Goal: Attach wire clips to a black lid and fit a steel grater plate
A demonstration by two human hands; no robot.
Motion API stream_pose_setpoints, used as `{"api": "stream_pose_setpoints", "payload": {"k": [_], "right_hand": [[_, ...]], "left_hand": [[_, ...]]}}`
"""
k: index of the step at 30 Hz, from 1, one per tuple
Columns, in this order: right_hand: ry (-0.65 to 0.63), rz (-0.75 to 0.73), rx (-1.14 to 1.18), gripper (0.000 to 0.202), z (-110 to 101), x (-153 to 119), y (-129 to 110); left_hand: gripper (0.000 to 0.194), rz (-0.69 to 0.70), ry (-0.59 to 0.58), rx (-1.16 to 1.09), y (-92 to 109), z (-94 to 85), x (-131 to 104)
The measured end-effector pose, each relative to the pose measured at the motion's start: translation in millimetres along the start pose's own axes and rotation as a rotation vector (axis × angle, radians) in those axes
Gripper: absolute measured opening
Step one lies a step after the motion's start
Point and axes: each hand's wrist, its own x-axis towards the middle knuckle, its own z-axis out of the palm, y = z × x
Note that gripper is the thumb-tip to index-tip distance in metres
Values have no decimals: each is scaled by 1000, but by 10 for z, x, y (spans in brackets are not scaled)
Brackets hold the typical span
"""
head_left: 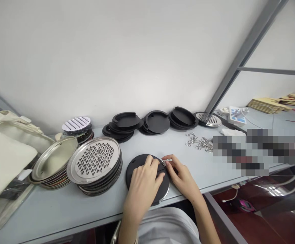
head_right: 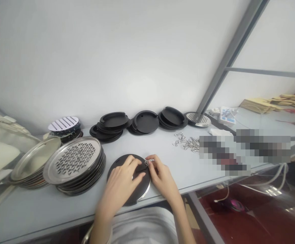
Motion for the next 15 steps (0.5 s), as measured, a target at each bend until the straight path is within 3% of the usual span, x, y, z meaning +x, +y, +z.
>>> {"api": "stream_pose_setpoints", "payload": {"k": [6, 15], "right_hand": [[14, -36, -5, 24, 15, 6, -2], [24, -42, -14, 20, 24, 2, -31]], "left_hand": [[9, -83, 78, -9, 13, 230, 67], [7, -99, 93, -43, -22, 224, 48]]}}
